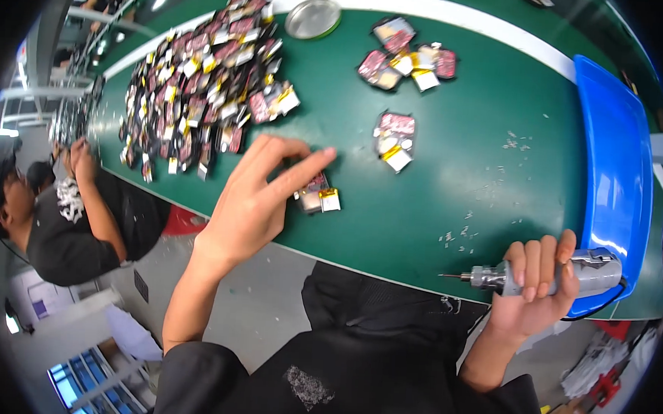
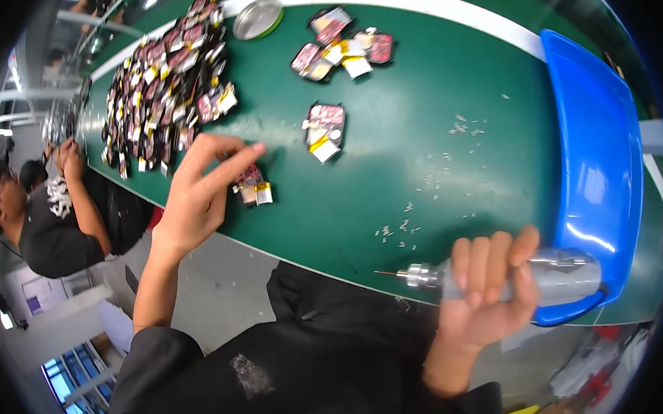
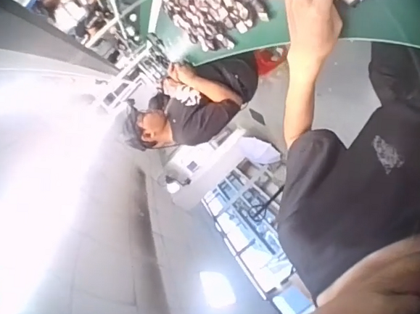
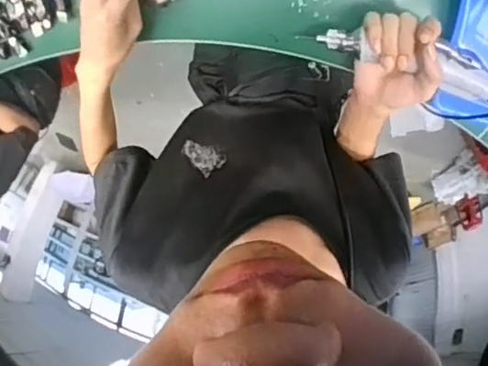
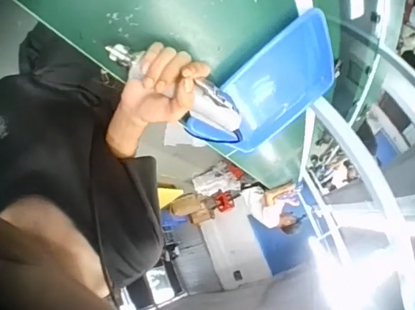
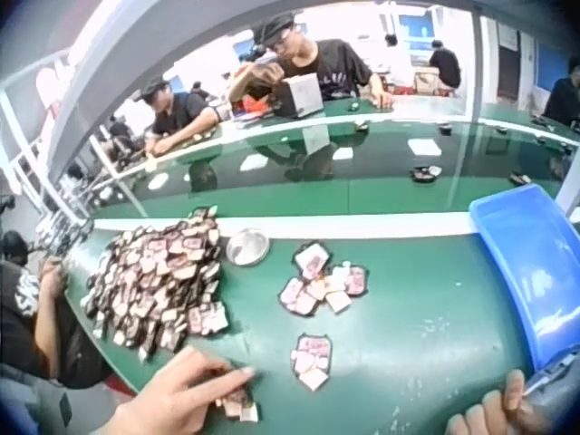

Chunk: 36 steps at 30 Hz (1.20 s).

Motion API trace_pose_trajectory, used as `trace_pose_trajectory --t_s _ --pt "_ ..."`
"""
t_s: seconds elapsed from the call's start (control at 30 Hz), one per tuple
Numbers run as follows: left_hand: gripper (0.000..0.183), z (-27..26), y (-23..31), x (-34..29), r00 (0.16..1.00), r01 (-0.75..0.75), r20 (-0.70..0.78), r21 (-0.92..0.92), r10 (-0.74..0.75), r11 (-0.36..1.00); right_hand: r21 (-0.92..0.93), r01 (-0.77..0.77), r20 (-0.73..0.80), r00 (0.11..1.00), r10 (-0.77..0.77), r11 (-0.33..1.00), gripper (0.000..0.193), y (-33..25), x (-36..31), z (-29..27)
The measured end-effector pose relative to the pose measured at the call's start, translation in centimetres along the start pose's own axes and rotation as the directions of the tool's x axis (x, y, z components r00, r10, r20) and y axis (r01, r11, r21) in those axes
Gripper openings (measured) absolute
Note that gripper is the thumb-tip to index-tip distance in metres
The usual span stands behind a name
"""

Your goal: The person is assembling small electronic components on a factory assembly line using an electric screwdriver.

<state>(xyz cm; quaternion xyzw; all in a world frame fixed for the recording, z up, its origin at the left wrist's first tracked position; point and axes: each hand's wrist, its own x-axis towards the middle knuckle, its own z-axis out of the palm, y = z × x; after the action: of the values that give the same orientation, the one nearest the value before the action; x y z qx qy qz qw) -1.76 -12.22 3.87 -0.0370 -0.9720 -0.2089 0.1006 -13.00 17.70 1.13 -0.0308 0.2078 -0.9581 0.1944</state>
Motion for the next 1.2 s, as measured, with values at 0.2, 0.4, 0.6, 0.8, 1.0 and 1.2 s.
trace_pose_trajectory --t_s 0.2,0.4,0.6,0.8,1.0,1.2 --pt "0.048 -0.4 3.3 -2.7 0.963 0.262 -0.086 0.107 -0.254 0.959 -0.024 -0.029 0.005 1.0 0.029 0.999 0.004 0.8 -0.6 0.3" --pt "0.054 2.1 2.5 -3.0 0.99 0.132 -0.069 0.199 -0.12 0.971 -0.049 -0.015 -0.037 0.999 0.013 0.999 0.006 1.2 -1.3 1.0" --pt "0.045 2.6 2.7 -3.3 0.997 0.016 -0.083 0.201 0.001 0.979 -0.11 -0.1 -0.095 0.991 0.09 0.989 0.008 3.1 -2.6 2.0" --pt "0.037 3.0 3.0 -3.1 0.98 -0.112 -0.145 0.166 0.136 0.98 -0.104 -0.349 -0.012 0.937 0.35 0.931 0.008 6.6 -5.0 3.4" --pt "0.035 4.4 4.0 -2.5 0.937 -0.269 -0.182 0.168 0.298 0.948 -0.185 -0.47 -0.032 0.881 0.473 0.863 0.008 9.2 -7.0 4.0" --pt "0.032 4.9 6.0 -2.4 0.917 -0.357 -0.119 0.177 0.38 0.917 -0.165 -0.389 -0.067 0.921 0.383 0.906 0.012 9.8 -7.6 3.3"
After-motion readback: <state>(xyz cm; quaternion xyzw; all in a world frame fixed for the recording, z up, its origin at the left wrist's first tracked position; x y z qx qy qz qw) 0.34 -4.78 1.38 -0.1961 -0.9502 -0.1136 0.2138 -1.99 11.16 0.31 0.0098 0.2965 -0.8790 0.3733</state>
